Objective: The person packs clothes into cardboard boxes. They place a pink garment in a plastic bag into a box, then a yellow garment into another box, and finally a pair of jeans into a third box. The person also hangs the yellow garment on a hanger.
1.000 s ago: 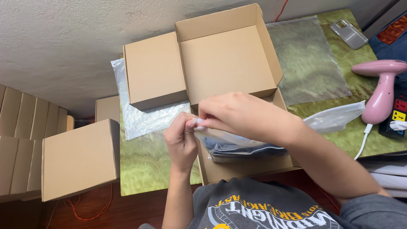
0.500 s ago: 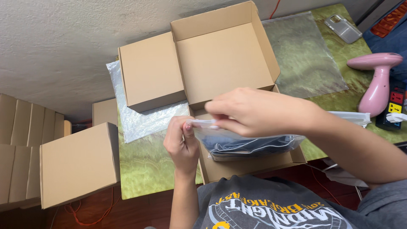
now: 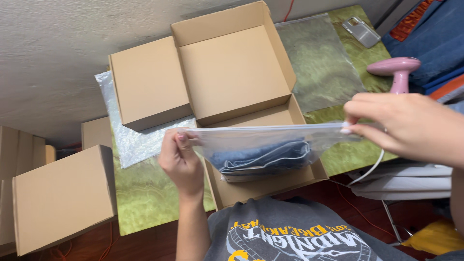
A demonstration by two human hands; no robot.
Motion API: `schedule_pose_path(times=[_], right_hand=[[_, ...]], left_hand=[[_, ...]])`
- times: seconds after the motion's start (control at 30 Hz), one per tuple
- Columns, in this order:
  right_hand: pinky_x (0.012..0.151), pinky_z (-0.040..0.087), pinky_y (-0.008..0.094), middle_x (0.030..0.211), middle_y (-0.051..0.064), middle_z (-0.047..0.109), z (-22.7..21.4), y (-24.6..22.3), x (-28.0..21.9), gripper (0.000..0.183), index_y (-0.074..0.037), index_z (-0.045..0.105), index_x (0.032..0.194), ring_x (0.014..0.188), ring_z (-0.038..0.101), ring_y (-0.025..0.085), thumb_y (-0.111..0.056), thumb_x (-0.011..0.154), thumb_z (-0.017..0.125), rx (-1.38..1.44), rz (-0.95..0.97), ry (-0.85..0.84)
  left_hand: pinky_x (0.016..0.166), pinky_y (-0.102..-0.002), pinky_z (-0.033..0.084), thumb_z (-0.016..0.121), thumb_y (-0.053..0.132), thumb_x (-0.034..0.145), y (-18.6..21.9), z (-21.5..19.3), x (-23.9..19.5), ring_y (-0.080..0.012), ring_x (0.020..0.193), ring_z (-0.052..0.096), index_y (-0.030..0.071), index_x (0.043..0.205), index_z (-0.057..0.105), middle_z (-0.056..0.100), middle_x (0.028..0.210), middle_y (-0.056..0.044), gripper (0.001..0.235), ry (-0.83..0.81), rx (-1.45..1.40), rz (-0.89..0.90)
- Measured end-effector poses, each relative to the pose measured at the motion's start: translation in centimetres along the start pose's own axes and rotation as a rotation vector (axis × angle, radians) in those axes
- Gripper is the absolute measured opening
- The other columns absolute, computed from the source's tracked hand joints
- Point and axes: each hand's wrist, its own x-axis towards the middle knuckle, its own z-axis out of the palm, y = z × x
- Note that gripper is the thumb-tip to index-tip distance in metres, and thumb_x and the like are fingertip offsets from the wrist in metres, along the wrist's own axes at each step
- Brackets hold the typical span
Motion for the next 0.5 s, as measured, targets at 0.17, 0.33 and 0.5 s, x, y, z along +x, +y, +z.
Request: schedule_pose_path(times=[0.17, 0.33, 0.5], right_hand=[[0.082, 0.065, 0.034, 0.101, -0.032, 0.078, 0.8, 3.2, -2.3, 0.030, -0.045, 0.071, 0.097, 0.098, 0.081, 0.001, -0.070, 0.105, 0.056, -0.065, 0.221, -0.023], [0.082, 0.064, 0.034, 0.106, -0.035, 0.083, 1.6, 5.6, -2.8, 0.027, -0.046, 0.072, 0.101, 0.105, 0.083, -0.002, -0.069, 0.104, 0.058, -0.073, 0.241, 0.012], [0.091, 0.064, 0.033, 0.112, -0.035, 0.085, 2.4, 8.0, -2.6, 0.029, -0.049, 0.077, 0.109, 0.110, 0.084, -0.001, -0.071, 0.102, 0.059, -0.058, 0.259, -0.001]], left_hand=[[0.072, -0.031, 0.057, 0.042, 0.022, 0.130, -0.1, -0.1, -0.2, -0.0222, 0.070, 0.076, 0.001, 0.096, 0.064, 0.069, 0.092, -0.013, 0.046, 0.011, -0.001, -0.044], [0.073, -0.029, 0.055, 0.043, 0.023, 0.131, -0.8, -0.5, -0.8, -0.0218, 0.072, 0.080, 0.002, 0.099, 0.064, 0.071, 0.095, -0.011, 0.044, 0.021, 0.023, -0.069], [0.086, -0.036, 0.057, 0.044, 0.018, 0.131, -0.5, -0.7, -0.8, -0.0250, 0.090, 0.073, 0.000, 0.098, 0.067, 0.072, 0.092, -0.011, 0.045, 0.030, 0.059, -0.013]])
